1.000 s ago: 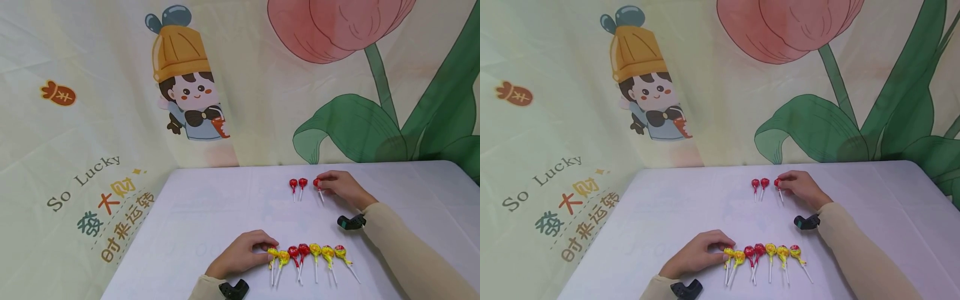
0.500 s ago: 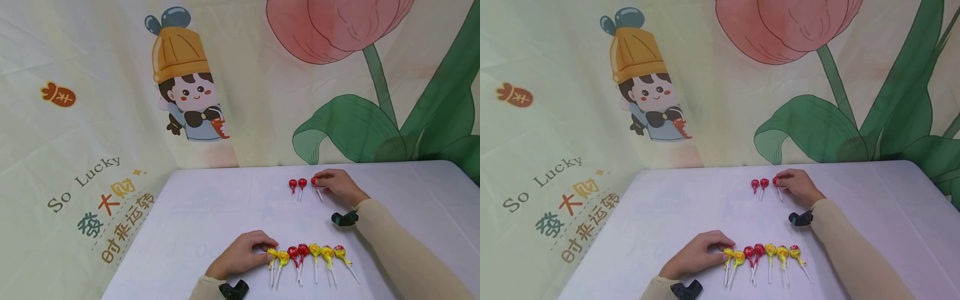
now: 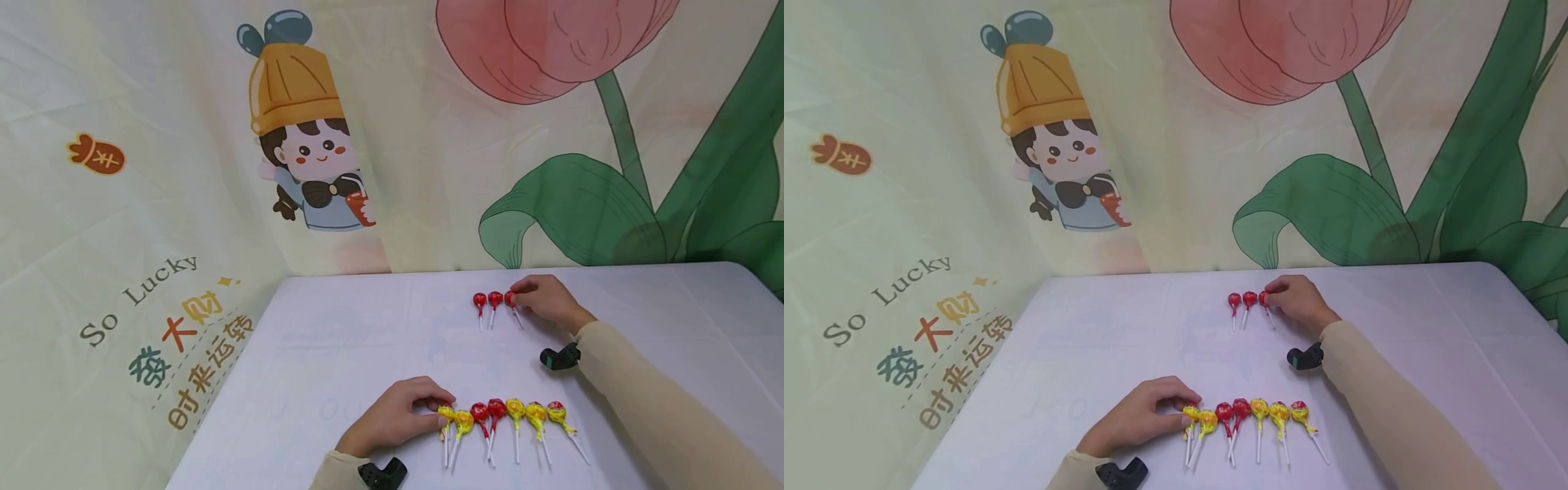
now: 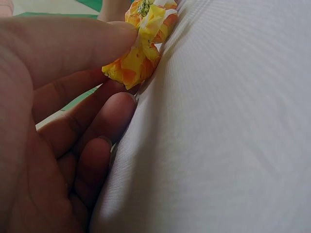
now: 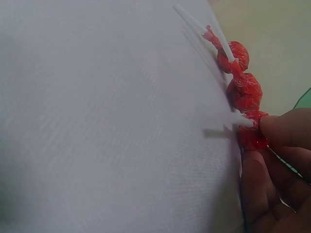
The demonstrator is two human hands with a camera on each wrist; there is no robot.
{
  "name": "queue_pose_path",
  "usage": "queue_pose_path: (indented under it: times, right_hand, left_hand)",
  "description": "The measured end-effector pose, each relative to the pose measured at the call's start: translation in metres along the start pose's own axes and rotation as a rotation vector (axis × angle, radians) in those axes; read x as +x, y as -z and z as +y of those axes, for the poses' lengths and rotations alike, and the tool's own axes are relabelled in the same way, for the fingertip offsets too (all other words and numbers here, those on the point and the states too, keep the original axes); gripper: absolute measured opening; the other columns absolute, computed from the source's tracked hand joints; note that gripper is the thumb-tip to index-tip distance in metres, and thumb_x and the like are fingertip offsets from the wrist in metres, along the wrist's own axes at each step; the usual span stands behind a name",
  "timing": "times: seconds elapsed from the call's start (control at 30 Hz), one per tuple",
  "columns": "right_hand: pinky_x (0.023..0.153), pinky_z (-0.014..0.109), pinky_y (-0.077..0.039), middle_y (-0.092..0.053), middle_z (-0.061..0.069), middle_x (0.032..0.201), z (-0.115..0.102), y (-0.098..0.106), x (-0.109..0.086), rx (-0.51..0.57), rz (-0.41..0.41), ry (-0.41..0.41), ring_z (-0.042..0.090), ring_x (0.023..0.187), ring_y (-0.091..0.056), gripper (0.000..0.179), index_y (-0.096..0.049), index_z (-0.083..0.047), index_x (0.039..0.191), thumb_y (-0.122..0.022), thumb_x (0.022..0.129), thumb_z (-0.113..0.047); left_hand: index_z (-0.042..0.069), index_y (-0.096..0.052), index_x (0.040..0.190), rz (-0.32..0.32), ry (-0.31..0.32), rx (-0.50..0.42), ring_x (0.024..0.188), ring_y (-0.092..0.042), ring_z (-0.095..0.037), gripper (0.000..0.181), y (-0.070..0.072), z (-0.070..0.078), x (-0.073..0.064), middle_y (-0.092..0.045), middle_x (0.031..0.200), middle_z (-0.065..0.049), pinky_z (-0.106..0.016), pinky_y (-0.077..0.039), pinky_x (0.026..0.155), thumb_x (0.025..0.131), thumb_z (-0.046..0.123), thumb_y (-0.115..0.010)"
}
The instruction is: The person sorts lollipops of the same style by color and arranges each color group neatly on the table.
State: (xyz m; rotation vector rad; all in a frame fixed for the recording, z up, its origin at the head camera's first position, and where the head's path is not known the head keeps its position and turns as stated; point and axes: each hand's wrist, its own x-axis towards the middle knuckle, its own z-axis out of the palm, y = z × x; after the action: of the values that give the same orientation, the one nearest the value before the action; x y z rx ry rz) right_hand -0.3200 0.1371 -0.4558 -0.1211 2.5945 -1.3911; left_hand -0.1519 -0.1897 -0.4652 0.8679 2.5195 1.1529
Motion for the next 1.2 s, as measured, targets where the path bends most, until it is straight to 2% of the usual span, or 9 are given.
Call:
queue_pose_path:
  times: [0.17, 0.53, 0.83, 1.2]
  right_hand:
    - [0.087, 0.038, -0.053, -0.062, 0.016, 0.122, -0.0011, -0.002, 0.0028, -0.044, 0.014, 0.013, 0.03, 0.106, -0.057, 0.032, -0.064, -0.005, 0.126, -0.066, 0.097, -0.018]
    - [0.09, 0.041, -0.052, -0.062, 0.015, 0.123, -0.0036, -0.0052, 0.0042, -0.026, 0.021, 0.014, 0.032, 0.109, -0.056, 0.032, -0.065, -0.005, 0.125, -0.066, 0.096, -0.019]
    - [0.089, 0.04, -0.053, -0.062, 0.014, 0.122, -0.0034, -0.0051, 0.0021, -0.019, 0.03, 0.013, 0.031, 0.109, -0.056, 0.032, -0.065, -0.006, 0.125, -0.064, 0.098, -0.023]
    - [0.085, 0.035, -0.051, -0.064, 0.014, 0.117, 0.0001, -0.001, -0.0042, 0.022, 0.025, 0.002, 0.028, 0.102, -0.059, 0.034, -0.063, -0.004, 0.128, -0.055, 0.103, -0.027]
  left_hand:
    - [0.028, -0.071, 0.121, -0.007, 0.01, -0.011, 0.093, -0.058, -0.004, 0.027, 0.0001, 0.0012, 0.0, -0.064, 0.107, 0.018, -0.025, -0.048, 0.087, 0.094, 0.031, -0.072]
    - [0.027, -0.072, 0.119, 0.002, 0.057, -0.012, 0.091, -0.058, -0.004, 0.027, -0.0004, 0.0056, -0.0008, -0.064, 0.106, 0.018, -0.025, -0.049, 0.085, 0.092, 0.029, -0.073]
    - [0.029, -0.071, 0.12, -0.006, 0.041, -0.006, 0.091, -0.057, -0.004, 0.027, -0.0012, 0.0026, 0.0001, -0.064, 0.106, 0.018, -0.025, -0.048, 0.085, 0.093, 0.031, -0.072]
    - [0.029, -0.07, 0.122, -0.019, -0.022, 0.02, 0.093, -0.057, -0.003, 0.028, 0.0012, -0.0017, -0.0007, -0.063, 0.108, 0.019, -0.025, -0.048, 0.086, 0.094, 0.031, -0.071]
